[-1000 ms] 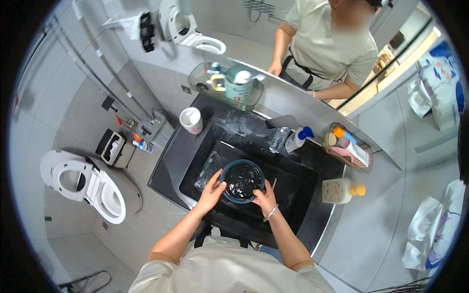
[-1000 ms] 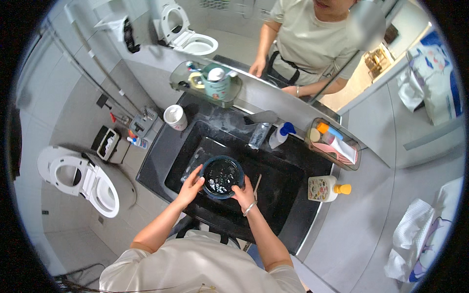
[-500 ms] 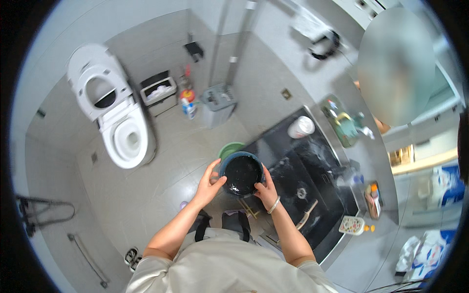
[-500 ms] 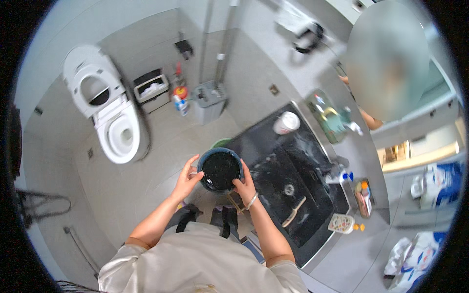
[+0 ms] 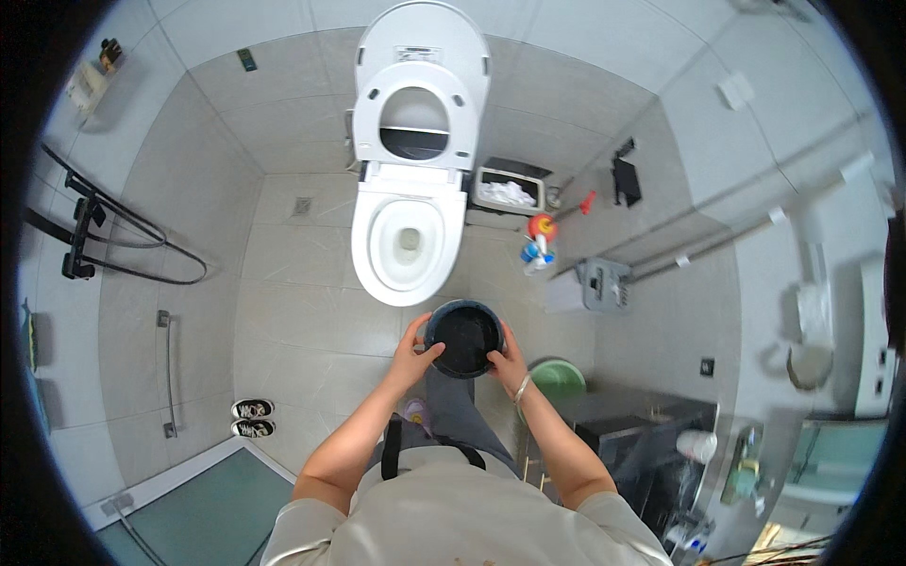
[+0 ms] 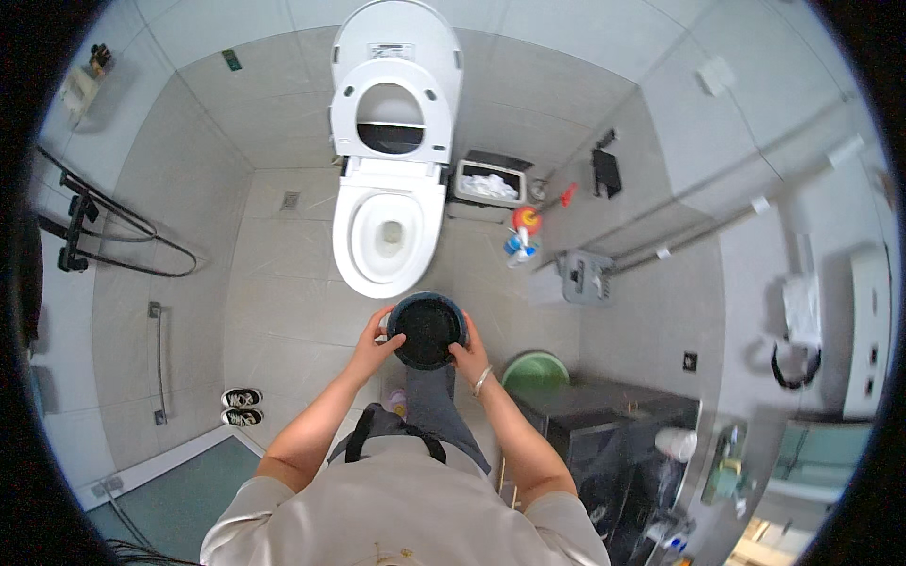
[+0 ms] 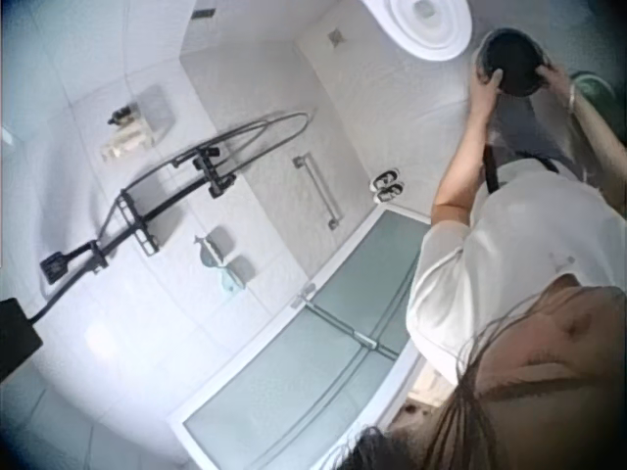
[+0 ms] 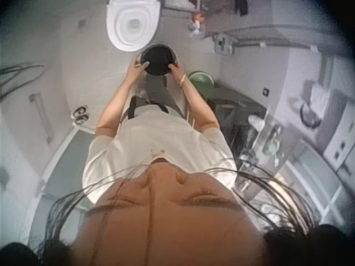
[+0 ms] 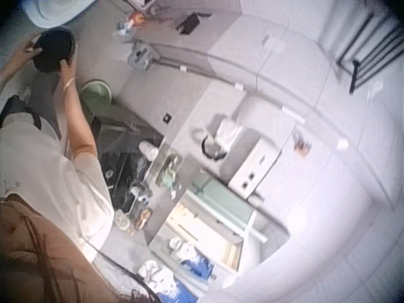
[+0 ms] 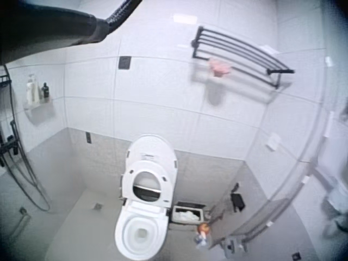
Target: The person washes a bowl in a bathroom sink, pours the rinse water into a toilet, and then moves to a desk to place a notebook next to a laptop.
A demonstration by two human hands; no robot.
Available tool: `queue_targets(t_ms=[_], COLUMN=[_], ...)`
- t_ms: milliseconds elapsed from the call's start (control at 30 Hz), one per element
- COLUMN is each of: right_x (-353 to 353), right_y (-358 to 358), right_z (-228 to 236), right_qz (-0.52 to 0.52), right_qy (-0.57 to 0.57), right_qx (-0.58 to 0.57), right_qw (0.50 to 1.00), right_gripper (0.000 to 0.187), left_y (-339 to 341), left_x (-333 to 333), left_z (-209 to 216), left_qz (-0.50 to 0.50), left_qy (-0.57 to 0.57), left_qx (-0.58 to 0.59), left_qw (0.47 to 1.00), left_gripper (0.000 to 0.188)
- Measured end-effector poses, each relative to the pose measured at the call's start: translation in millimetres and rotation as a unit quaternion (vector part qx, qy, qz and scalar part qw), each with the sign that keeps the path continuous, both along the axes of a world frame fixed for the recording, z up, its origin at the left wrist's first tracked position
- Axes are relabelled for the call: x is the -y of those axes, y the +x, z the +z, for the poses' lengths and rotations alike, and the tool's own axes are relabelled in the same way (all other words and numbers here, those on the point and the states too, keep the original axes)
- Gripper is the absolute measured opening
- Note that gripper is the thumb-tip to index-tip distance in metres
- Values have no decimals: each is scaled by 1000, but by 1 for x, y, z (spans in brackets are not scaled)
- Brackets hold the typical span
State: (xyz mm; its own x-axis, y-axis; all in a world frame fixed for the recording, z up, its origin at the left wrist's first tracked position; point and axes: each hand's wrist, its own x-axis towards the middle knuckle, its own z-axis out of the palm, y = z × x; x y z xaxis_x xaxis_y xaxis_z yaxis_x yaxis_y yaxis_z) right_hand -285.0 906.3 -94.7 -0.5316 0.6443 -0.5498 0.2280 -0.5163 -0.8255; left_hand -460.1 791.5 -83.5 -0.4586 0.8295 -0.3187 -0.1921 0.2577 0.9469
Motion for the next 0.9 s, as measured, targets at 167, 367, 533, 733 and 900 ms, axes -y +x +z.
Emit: queue_targets(t_ms=[167,367,533,733,900], right_x=[-58,-103,-134,-146,-140], right_y=[-85,-168,-237,-264,-286], right_z=[-104,-191,-235,-303,-298], right_qz=[84,122,17,-64,-57], right_qy=[167,195,-270,-605,-677], right_qx=[-54,-15,77,61,-111], right_qw=[981,973,960,791,726], right_gripper=[72,64,44,33,39], left_y=[-64,-129,-182,-224,-242], left_x=[-39,-89,-131,-153,-171], left_z=[-58,-142,-203,-274,-267], left_qz=[74,154,219,203,214], left_qy=[-83,-148,-232,-127,-75], left_qx=[-8,57,91,-42,-13], left_qw=[994,975,943,970,974], left_gripper=[60,59,45,35,31])
